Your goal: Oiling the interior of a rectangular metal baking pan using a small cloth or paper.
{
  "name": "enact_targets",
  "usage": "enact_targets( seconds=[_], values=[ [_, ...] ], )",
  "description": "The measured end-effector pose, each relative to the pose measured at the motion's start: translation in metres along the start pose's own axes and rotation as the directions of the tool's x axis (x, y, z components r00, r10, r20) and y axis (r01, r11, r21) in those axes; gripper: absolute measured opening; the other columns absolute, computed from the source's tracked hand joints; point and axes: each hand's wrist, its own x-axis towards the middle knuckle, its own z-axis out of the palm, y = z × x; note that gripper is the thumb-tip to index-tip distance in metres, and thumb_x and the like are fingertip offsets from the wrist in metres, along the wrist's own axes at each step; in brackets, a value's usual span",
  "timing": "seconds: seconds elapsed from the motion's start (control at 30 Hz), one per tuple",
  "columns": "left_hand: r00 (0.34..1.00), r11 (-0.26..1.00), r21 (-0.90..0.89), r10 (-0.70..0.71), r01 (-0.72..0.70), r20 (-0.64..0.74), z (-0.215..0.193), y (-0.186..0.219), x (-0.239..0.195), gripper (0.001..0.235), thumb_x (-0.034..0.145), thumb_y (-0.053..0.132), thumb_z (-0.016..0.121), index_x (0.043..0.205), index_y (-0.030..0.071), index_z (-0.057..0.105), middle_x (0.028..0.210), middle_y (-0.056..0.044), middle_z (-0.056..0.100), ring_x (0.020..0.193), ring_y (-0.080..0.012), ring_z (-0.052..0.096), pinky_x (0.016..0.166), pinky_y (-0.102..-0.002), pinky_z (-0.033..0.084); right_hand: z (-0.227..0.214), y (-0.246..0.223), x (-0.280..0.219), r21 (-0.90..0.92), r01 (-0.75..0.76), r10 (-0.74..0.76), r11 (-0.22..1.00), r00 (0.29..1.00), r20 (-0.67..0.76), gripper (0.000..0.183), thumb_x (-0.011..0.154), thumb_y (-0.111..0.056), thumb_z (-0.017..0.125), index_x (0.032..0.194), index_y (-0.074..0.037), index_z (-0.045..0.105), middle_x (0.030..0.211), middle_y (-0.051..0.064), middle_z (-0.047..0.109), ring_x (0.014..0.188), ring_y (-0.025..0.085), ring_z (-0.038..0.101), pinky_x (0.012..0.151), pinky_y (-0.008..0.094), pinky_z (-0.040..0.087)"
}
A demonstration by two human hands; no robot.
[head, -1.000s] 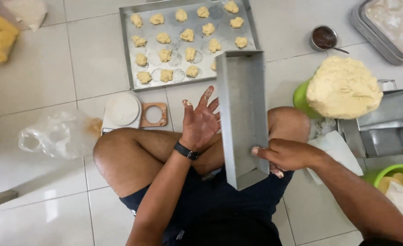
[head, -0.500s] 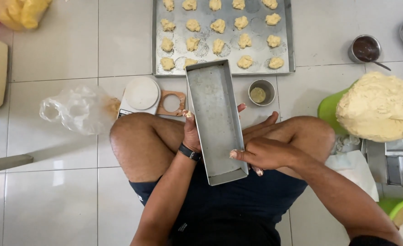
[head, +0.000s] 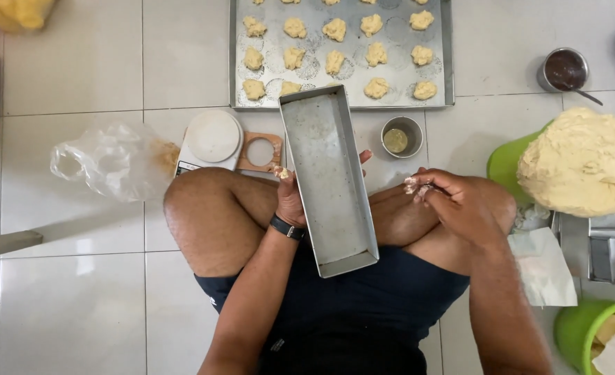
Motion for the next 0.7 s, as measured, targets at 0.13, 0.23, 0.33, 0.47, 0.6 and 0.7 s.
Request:
enact_targets(
  seconds=[0.13, 0.23, 0.33, 0.47, 0.6, 0.7],
  values=[
    [0.997, 0.999, 0.012, 0.041, -0.040, -0.072, 0.026, -0.001, 0.001, 0.092, 0.075, 0.061, 0.076, 0.150, 0.012, 0.052, 0.154, -0.025, 0.046, 0.145, -0.0552, 0.031, 0.117, -0.066, 0.031, 0.014, 0.028, -0.004, 0.149, 0.175, -0.154, 0.973, 0.978, -0.139, 0.025, 0.089, 0.011, 0.060, 0.110, 0.007, 0.073, 0.097, 0.020, 0.072, 0.082, 0.020, 0.070, 0.069, 0.032, 0.061],
    [0.988, 0.990, 0.051, 0.136, -0.132, -0.075, 0.042, 0.003, 0.006, 0.074, 0.079, 0.038, 0.082, 0.144, 0.012, 0.059, 0.145, -0.022, 0.057, 0.143, -0.0574, 0.031, 0.116, -0.071, 0.026, 0.016, 0.022, -0.021, 0.217, 0.188, -0.134, 0.958, 0.961, -0.244, 0.021, 0.089, 0.013, 0.063, 0.108, 0.010, 0.071, 0.103, 0.021, 0.071, 0.086, 0.022, 0.071, 0.072, 0.033, 0.061],
    [0.986, 0.988, 0.044, 0.152, -0.149, -0.064, 0.034, 0.010, 0.008, 0.072, 0.081, 0.027, 0.081, 0.146, 0.009, 0.056, 0.140, -0.021, 0.061, 0.143, -0.0588, 0.026, 0.112, -0.076, 0.020, -0.003, 0.050, -0.051, 0.199, 0.224, -0.143, 0.954, 0.925, -0.352, 0.021, 0.089, 0.010, 0.067, 0.110, 0.013, 0.069, 0.110, 0.025, 0.069, 0.087, 0.026, 0.070, 0.071, 0.036, 0.061],
    [0.978, 0.981, -0.146, -0.146, 0.125, -0.149, 0.018, 0.021, 0.006, 0.109, 0.069, 0.018, 0.085, 0.162, 0.014, 0.028, 0.167, -0.032, 0.021, 0.141, -0.0451, 0.044, 0.113, -0.054, 0.047, -0.044, 0.065, -0.108, 0.284, 0.187, 0.029, 0.940, 0.789, -0.614, 0.025, 0.102, 0.007, 0.056, 0.125, -0.002, 0.064, 0.119, 0.011, 0.071, 0.095, 0.013, 0.067, 0.088, 0.023, 0.057],
    [0.975, 0.972, -0.184, -0.175, 0.149, -0.137, 0.012, 0.016, 0.009, 0.108, 0.069, 0.018, 0.084, 0.162, 0.015, 0.029, 0.169, -0.031, 0.018, 0.142, -0.0468, 0.043, 0.114, -0.055, 0.045, -0.077, 0.086, -0.159, -0.053, -0.201, 0.074, 0.978, 0.575, -0.815, 0.026, 0.107, 0.014, 0.052, 0.130, 0.005, 0.060, 0.128, 0.018, 0.066, 0.105, 0.022, 0.065, 0.087, 0.031, 0.056],
    [0.976, 0.968, -0.204, -0.172, 0.143, -0.131, 0.013, 0.013, 0.014, 0.109, 0.069, 0.016, 0.086, 0.162, 0.014, 0.028, 0.169, -0.031, 0.018, 0.142, -0.0458, 0.043, 0.116, -0.053, 0.044, -0.077, 0.136, -0.189, -0.487, -0.539, -0.017, 0.687, 0.658, -0.752, 0.035, 0.095, 0.009, 0.071, 0.130, 0.014, 0.070, 0.113, 0.027, 0.070, 0.090, 0.037, 0.067, 0.076, 0.044, 0.055]
  ],
)
